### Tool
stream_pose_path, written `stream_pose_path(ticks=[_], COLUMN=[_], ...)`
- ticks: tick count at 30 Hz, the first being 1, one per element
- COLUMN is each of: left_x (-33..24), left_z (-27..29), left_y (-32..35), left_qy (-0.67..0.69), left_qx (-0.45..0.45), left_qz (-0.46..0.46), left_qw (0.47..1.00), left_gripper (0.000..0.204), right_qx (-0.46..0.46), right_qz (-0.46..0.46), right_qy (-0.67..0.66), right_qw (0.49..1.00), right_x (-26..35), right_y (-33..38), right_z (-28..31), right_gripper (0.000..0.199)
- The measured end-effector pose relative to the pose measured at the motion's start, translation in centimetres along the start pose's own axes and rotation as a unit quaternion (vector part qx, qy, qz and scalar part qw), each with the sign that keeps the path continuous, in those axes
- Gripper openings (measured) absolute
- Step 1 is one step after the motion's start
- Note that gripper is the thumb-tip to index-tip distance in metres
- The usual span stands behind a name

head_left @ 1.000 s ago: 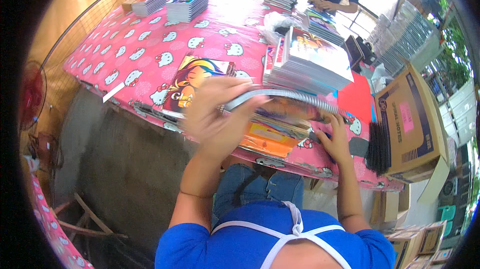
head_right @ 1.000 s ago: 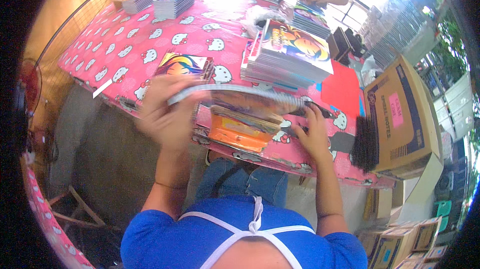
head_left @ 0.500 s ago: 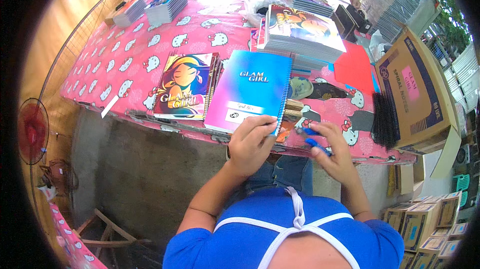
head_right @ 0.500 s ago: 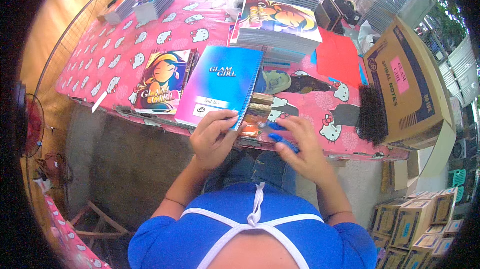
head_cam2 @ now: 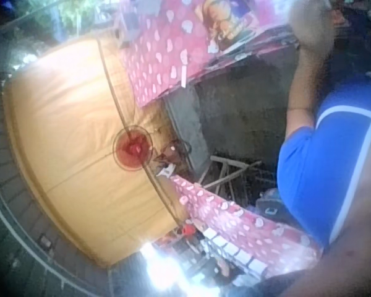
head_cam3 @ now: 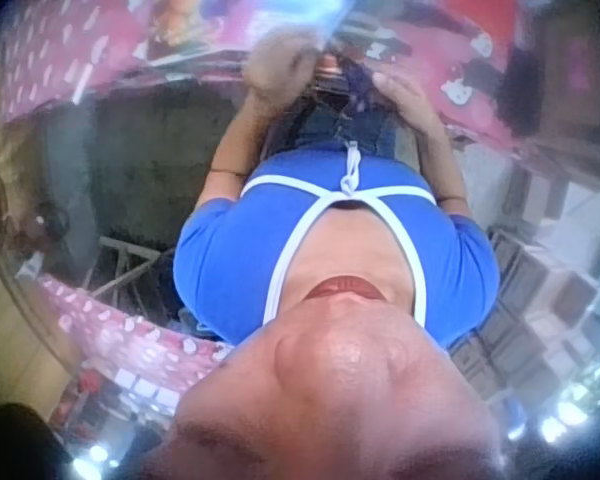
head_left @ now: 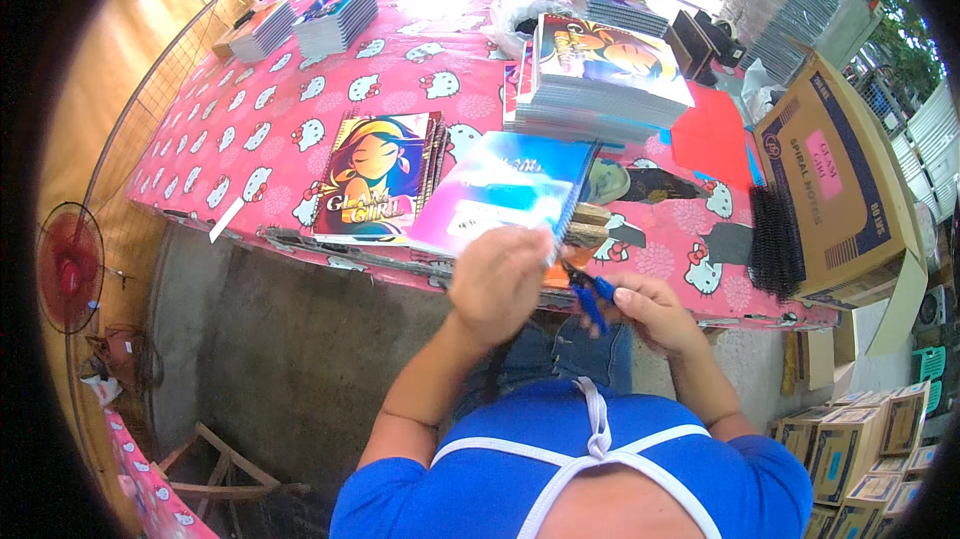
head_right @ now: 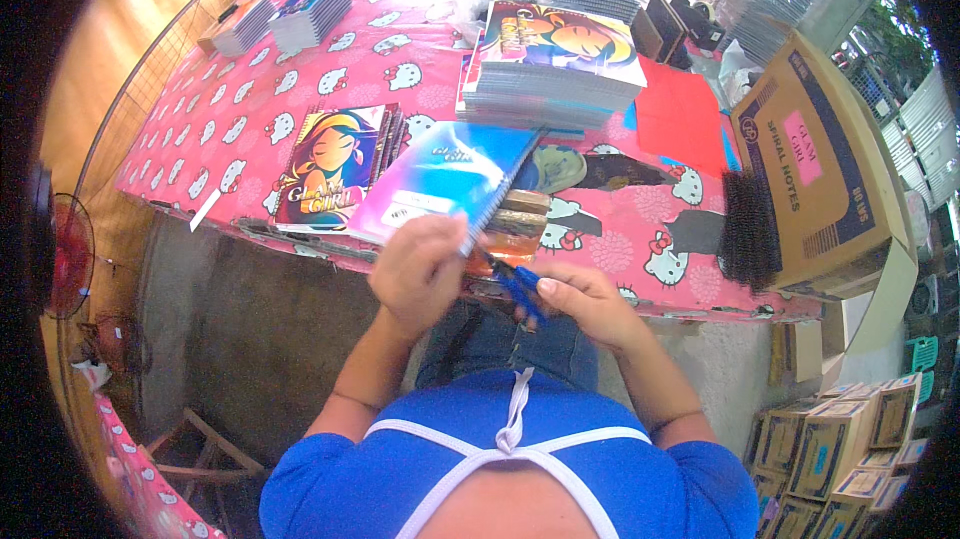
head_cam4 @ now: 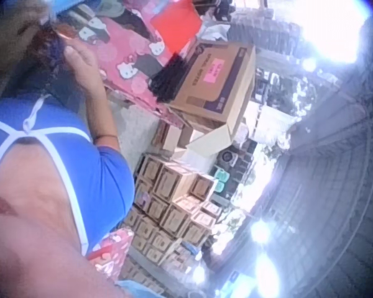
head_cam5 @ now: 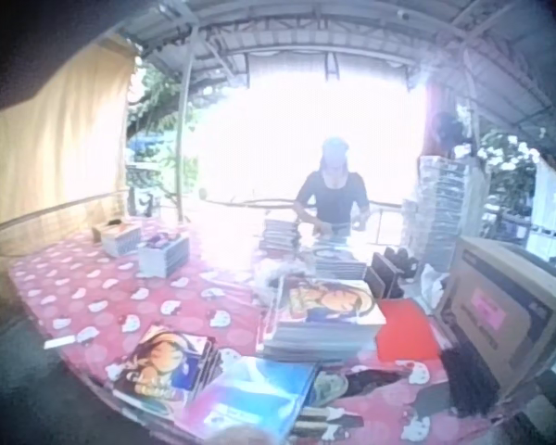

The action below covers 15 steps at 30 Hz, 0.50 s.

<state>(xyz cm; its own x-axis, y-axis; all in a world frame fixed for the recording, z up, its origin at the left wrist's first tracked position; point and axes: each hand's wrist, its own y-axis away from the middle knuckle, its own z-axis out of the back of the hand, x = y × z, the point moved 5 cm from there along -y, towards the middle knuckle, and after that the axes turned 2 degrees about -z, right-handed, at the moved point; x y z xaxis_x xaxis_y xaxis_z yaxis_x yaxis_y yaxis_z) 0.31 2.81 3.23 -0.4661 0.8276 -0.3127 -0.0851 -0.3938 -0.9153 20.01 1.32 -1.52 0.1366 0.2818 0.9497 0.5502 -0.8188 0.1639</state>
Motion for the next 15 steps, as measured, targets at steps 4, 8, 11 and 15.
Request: stream_pose_path(ticks=[4,8,11,15], left_x=[6.4,5.7,5.4,13.8], left_z=[5.9,14.1,19.1,13.7], left_y=[-2.8,-8.1,-10.7,-17.0], left_qy=[0.081,-0.134,-0.213,-0.107], left_qx=[-0.308,-0.430,-0.419,-0.065], left_qz=[0.210,-0.028,-0.177,0.009], left_qw=[0.924,0.892,0.865,0.992], left_gripper=[0.014,0.009,0.013,0.014], right_qx=[-0.334,-0.396,-0.386,-0.411], right_qz=[0.152,0.067,0.116,0.237], right_qy=[0.404,0.608,0.659,0.589], right_qw=[0.838,0.685,0.635,0.654], right_x=[2.2,-1.6,-0.8,5.8], right_y=[1.6,2.7,2.0,-1.7], right_z=[5.6,13.3,13.4,11.6], right_gripper=[0.041,0.044,0.046,0.045])
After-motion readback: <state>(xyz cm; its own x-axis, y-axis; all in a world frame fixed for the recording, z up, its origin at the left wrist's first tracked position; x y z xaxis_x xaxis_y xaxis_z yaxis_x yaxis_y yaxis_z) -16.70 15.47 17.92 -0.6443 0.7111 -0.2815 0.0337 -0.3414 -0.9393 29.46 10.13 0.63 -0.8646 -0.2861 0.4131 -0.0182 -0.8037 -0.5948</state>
